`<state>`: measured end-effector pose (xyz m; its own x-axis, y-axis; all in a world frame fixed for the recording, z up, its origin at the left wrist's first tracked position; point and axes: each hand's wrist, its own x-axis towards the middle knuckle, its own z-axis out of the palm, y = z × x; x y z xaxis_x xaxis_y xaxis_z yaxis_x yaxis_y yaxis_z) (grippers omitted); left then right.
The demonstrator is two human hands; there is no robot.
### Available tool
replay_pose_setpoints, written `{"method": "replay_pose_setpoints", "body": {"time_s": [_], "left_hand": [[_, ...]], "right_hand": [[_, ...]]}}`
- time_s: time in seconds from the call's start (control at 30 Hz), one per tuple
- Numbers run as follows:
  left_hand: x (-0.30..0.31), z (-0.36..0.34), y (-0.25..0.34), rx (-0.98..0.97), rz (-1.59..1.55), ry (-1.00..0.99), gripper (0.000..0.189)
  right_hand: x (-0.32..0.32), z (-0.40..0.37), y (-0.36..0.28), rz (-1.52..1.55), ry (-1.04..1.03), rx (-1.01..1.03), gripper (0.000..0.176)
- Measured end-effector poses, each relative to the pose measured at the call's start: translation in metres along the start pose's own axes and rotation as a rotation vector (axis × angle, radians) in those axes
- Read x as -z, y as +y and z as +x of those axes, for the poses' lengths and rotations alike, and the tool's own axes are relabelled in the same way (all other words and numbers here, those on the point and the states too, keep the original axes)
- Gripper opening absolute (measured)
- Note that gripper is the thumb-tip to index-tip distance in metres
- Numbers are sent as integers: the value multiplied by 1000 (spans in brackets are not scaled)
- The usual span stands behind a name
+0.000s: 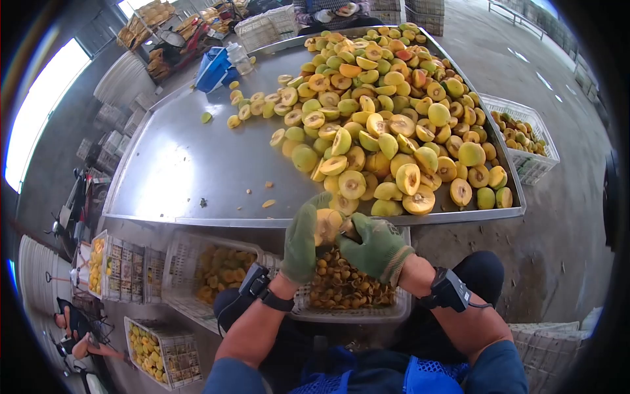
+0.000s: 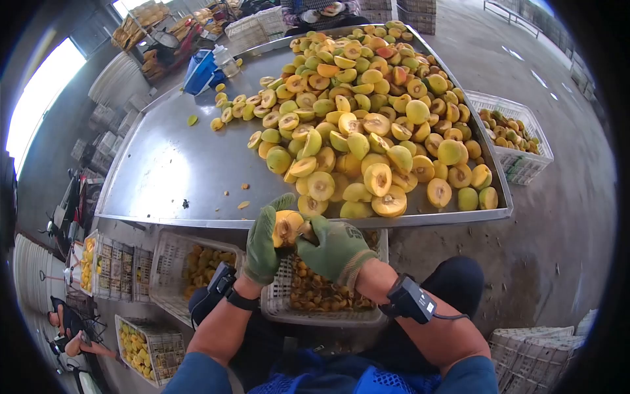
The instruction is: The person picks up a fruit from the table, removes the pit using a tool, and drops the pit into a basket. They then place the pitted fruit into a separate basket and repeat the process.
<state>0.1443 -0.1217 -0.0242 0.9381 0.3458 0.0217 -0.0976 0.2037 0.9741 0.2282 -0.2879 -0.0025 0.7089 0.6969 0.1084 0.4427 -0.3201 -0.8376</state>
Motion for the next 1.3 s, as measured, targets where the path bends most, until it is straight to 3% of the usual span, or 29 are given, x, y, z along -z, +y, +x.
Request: {"method": "replay_pose_setpoints", "body": {"time_s": [0.3, 0.43, 0.5, 0.7, 0.8, 0.9, 1.0, 1.1, 1.2, 1.3], "left_hand": [[-5, -8, 3, -55, 156, -9, 49], [-15, -8, 2, -20, 78, 29, 46], [-13, -7, -6, -54, 199, 42, 42], [-15, -10, -8, -97, 270, 92, 40], [-18, -13, -1, -138, 317, 70, 41], [-15, -12, 2, -200, 383, 14, 42], [-13, -12, 6, -137, 376, -39, 43], [-11, -15, 9, -97, 411, -86, 44], [-10, -15, 16, -140, 455, -147, 44], [-14, -15, 21, -103, 474, -178, 44]], "right_hand": [[5, 2, 2, -147, -226, -8, 28], [7, 0, 3, -57, -307, -50, 31], [7, -2, 4, 28, -346, -71, 32], [2, -1, 15, 77, -438, 65, 33], [11, 4, 5, 310, -688, -277, 32], [29, 6, -14, 332, -750, -402, 32], [3, 1, 11, 277, -530, -59, 25], [9, 3, 11, 421, -739, -366, 26], [31, 10, -13, 301, -883, -591, 28], [4, 0, 13, 148, -640, -182, 24]]}}
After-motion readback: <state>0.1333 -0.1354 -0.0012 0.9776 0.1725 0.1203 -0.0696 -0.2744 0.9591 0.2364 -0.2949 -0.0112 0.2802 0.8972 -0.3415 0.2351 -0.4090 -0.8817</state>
